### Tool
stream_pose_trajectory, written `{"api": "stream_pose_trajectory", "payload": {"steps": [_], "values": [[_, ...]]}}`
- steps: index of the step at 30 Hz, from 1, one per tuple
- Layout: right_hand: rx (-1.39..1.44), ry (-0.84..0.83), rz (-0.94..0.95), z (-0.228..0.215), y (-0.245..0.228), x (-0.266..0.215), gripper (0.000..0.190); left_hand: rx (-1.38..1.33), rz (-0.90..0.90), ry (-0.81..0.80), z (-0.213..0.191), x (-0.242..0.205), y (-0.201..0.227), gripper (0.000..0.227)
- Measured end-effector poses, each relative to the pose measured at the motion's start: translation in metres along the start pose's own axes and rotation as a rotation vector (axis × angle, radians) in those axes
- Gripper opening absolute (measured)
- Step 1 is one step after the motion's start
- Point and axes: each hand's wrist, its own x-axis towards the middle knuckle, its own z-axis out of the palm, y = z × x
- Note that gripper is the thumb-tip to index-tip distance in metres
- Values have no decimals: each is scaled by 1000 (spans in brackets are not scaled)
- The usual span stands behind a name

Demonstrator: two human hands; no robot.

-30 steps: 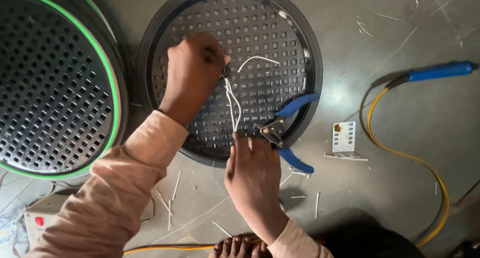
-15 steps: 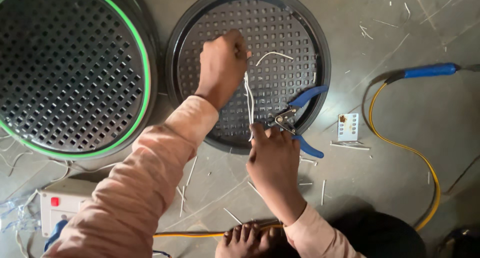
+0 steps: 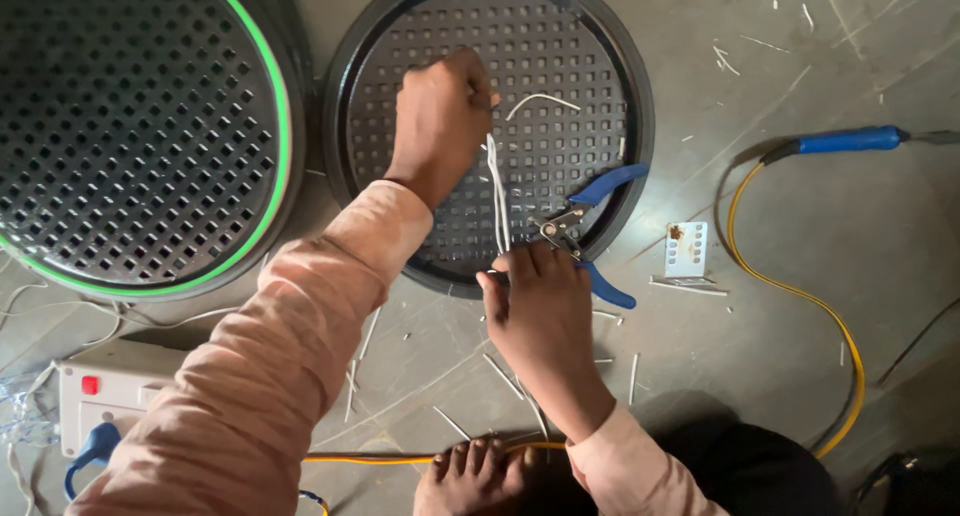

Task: The person is soldering white wires to a small electronic component held by a clamp on a perforated tray. They then wrap the connection with black electrical tape and secure the wires to the tray using white zip ties.

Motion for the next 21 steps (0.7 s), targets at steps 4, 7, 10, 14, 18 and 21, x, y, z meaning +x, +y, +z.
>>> {"api": "stream_pose_trajectory", "payload": {"steps": [4,7,10,14,18,21], "values": [[85,-27,87,6,1,-2,14,-1,32,17,-1,-2,5,13],[97,-4,94,9,0,-6,33,-49,30,34,-1,-3,6,9],[49,7,28,12,0,-9,26,8,33,72,2,-6,6,5],[24,23,29,11,-2,-5,18,-5,-8,56,4,-5,10,4],[-48,26,41,6,-4,-1,8,-19,-38,32,4,-6,16,5],[-125,41,12,3,-7,-4,12,2,-30,42,3,-10,18,5]]}}
